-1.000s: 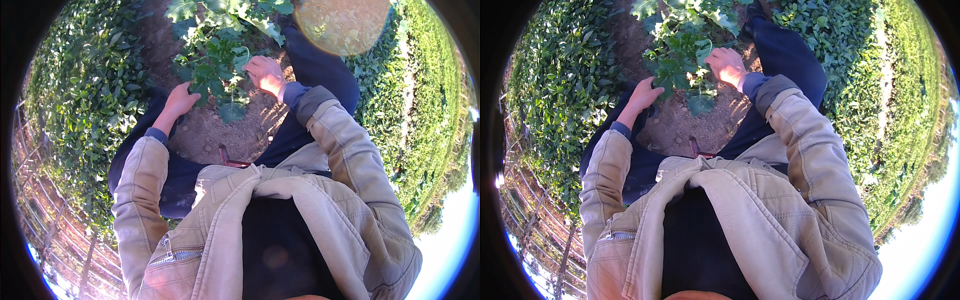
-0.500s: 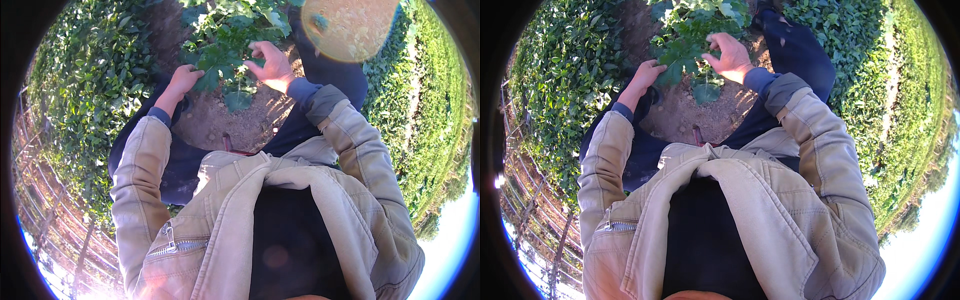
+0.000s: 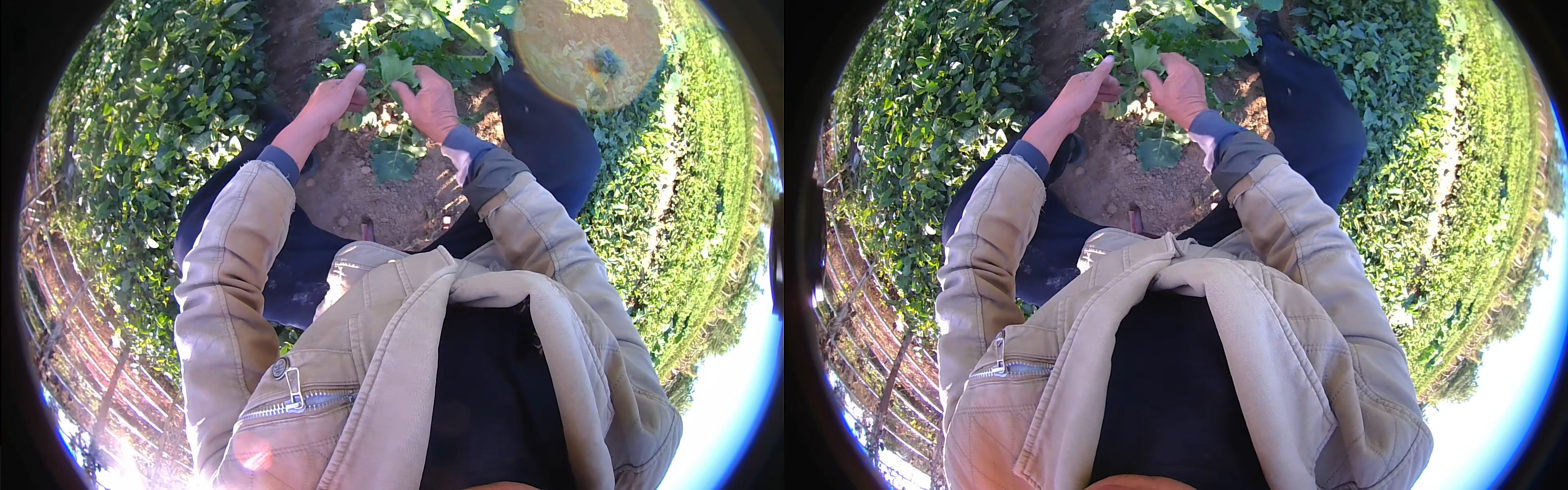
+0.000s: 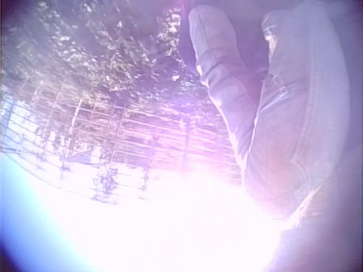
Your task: The person squats beside a leafy green plant in a garden and repeatedly plucks leaves by hand, placing them into a red basket. The person continues this process across multiple plants in the same row.
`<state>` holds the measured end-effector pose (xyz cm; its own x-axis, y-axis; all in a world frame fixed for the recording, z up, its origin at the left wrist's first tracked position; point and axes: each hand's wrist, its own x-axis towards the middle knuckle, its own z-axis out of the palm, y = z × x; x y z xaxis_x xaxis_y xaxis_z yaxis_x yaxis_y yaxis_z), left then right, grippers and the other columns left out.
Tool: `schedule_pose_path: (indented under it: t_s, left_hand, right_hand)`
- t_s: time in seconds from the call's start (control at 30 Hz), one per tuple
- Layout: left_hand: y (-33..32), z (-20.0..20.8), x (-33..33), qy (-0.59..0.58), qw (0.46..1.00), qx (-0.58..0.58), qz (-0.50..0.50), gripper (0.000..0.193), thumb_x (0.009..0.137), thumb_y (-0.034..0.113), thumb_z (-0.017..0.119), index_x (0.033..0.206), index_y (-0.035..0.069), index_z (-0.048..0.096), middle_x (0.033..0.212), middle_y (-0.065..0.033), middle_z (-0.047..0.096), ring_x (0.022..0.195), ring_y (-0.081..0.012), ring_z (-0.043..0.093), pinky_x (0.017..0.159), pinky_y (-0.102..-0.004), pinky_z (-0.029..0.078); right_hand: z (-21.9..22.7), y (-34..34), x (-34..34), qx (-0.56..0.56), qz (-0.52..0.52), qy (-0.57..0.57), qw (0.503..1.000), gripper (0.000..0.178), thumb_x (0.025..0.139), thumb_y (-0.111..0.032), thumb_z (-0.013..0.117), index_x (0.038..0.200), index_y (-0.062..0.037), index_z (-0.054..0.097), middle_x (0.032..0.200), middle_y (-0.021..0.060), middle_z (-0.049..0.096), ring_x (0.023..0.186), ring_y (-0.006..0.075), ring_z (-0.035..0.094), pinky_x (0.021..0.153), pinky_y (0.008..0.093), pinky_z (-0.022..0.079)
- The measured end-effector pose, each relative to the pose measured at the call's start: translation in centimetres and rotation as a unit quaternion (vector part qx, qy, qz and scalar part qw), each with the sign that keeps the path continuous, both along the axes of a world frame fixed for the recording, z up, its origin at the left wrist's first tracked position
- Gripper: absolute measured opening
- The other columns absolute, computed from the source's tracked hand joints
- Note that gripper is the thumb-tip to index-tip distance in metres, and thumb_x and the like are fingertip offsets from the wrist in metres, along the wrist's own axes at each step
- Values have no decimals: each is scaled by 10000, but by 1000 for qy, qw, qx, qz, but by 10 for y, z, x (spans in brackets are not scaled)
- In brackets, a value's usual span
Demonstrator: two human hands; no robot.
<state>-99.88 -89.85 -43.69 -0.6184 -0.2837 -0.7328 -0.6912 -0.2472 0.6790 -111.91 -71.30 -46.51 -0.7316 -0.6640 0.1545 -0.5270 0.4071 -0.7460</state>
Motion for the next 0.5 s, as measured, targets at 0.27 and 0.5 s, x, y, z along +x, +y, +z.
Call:
schedule_pose_path:
  t_s: [0.27, 0.5]
  left_hand:
    - [-7, -20, 9, -47, 999, -8, 1, 638, 1011, 583, 599, 1307, 19, 637, 1234, -138, 728, 1110, -249, 695, 978, -422, 505]
    - [-12, -36, 17, -78, 997, -7, -28, 467, 1051, 408, 583, 1335, 41, 626, 1266, -144, 706, 1106, -253, 683, 922, -425, 501]
  right_hand:
    - [-39, 57, -101, -81, -137, -368, 916, 282, 952, -147, 768, 1169, 31, 743, 1116, 66, 756, 946, 157, 677, 852, 321, 530]
    - [-16, 53, -92, -42, -10, -452, 891, 298, 967, -154, 759, 1236, -27, 741, 1144, 26, 752, 990, 111, 682, 885, 297, 542]
